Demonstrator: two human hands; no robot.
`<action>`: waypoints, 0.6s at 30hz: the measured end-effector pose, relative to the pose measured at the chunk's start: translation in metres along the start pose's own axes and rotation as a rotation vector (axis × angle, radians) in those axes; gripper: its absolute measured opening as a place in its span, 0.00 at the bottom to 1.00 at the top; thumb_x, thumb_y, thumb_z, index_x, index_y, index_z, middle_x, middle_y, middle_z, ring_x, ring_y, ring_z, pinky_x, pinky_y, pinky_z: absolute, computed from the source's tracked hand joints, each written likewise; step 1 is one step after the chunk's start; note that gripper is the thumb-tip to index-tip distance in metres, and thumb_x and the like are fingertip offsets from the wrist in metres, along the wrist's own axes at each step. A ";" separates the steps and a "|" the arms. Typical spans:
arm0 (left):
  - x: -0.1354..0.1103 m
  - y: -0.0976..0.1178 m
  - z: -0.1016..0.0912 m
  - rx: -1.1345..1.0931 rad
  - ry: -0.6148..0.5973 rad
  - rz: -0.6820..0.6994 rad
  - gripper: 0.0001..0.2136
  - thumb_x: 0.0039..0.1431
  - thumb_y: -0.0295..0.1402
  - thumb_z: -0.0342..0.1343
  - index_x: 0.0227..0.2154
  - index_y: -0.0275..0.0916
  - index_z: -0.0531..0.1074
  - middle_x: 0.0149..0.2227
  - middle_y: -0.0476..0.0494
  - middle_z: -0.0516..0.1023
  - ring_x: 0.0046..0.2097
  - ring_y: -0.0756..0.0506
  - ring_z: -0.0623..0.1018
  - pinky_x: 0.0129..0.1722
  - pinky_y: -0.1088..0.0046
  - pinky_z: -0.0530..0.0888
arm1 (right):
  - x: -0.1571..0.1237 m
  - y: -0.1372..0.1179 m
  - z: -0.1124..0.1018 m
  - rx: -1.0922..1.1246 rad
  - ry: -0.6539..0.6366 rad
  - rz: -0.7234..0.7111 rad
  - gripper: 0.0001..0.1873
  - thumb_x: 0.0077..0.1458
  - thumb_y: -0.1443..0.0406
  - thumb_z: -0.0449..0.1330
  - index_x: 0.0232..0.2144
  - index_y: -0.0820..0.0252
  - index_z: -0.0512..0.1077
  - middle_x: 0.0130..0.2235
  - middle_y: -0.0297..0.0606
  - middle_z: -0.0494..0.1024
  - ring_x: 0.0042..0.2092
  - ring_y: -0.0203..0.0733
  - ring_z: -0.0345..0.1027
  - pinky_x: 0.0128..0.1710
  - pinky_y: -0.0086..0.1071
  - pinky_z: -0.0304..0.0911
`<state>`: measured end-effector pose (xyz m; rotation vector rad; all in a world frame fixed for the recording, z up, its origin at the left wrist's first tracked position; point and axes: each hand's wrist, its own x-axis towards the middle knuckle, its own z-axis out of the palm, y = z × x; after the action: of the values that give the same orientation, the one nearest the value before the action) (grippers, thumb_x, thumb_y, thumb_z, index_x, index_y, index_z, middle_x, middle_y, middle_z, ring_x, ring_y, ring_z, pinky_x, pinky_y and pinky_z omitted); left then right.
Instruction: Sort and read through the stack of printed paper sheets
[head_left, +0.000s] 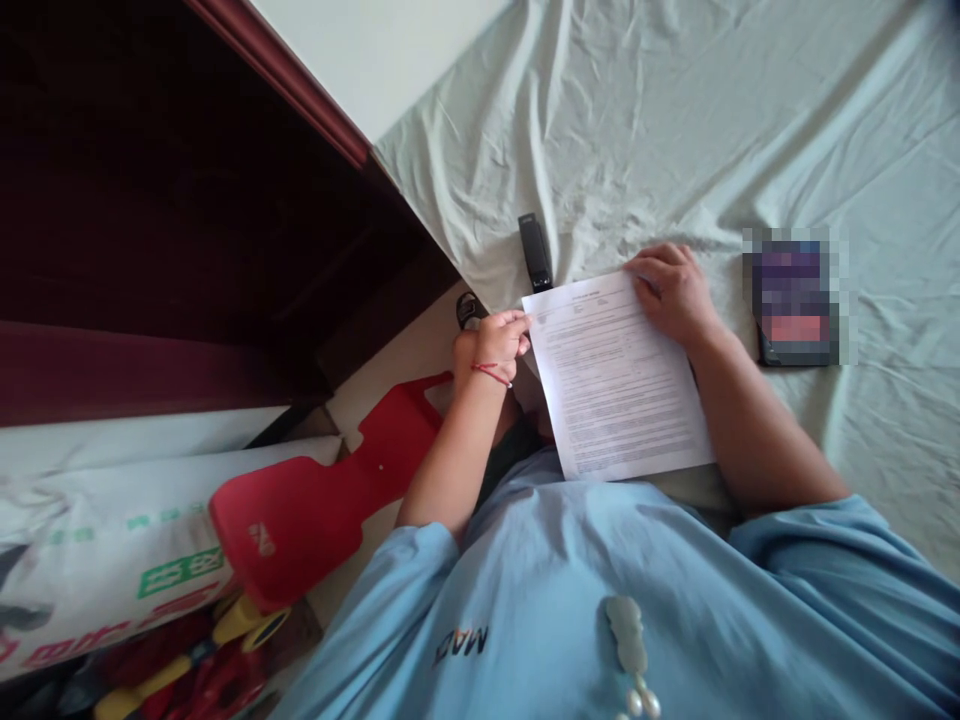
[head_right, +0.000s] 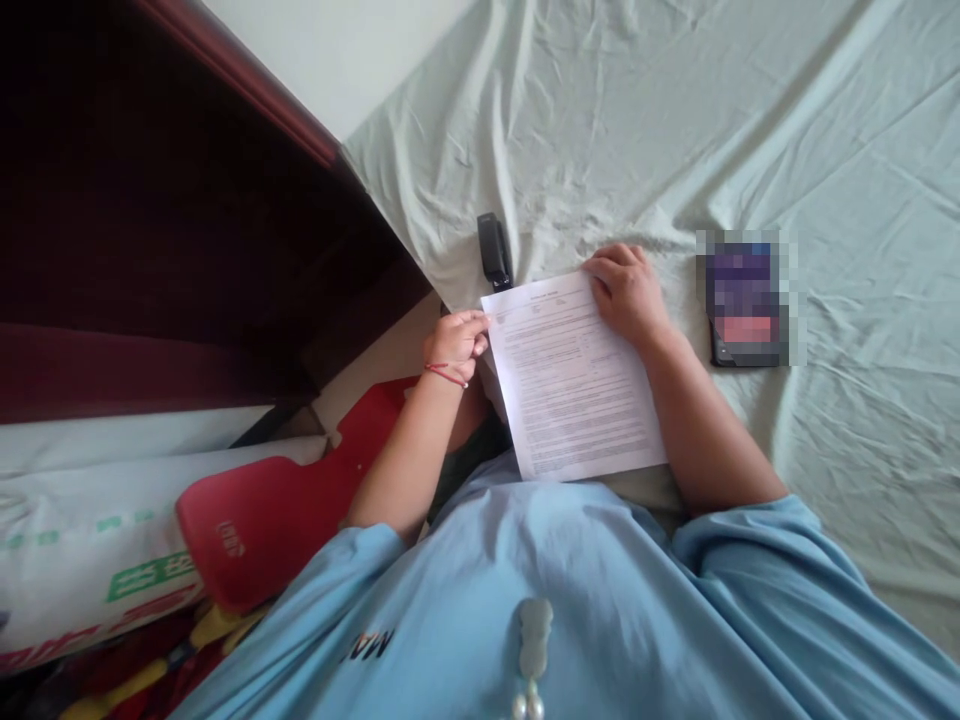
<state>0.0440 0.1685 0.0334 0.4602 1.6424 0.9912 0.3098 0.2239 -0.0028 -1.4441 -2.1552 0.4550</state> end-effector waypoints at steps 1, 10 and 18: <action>0.000 0.000 0.000 -0.003 -0.009 0.026 0.12 0.57 0.16 0.60 0.21 0.34 0.71 0.20 0.55 0.68 0.15 0.60 0.58 0.15 0.82 0.52 | 0.000 0.000 0.000 -0.006 0.000 0.015 0.21 0.67 0.62 0.52 0.53 0.51 0.82 0.58 0.46 0.81 0.60 0.59 0.72 0.66 0.55 0.65; 0.002 -0.003 0.000 0.003 0.009 0.061 0.11 0.52 0.17 0.65 0.21 0.34 0.71 0.20 0.56 0.68 0.15 0.60 0.59 0.15 0.82 0.52 | -0.003 0.002 0.004 -0.007 0.045 0.003 0.22 0.70 0.61 0.51 0.55 0.49 0.81 0.59 0.45 0.81 0.61 0.60 0.71 0.65 0.59 0.66; 0.002 -0.002 0.003 -0.030 0.014 0.067 0.13 0.57 0.15 0.59 0.20 0.34 0.71 0.19 0.54 0.69 0.14 0.59 0.58 0.15 0.80 0.52 | -0.003 0.007 0.006 -0.004 0.078 0.003 0.19 0.71 0.60 0.51 0.52 0.45 0.81 0.55 0.43 0.82 0.59 0.61 0.72 0.63 0.58 0.67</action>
<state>0.0464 0.1693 0.0305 0.4913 1.6313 1.0694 0.3129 0.2239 -0.0118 -1.4439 -2.0936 0.3885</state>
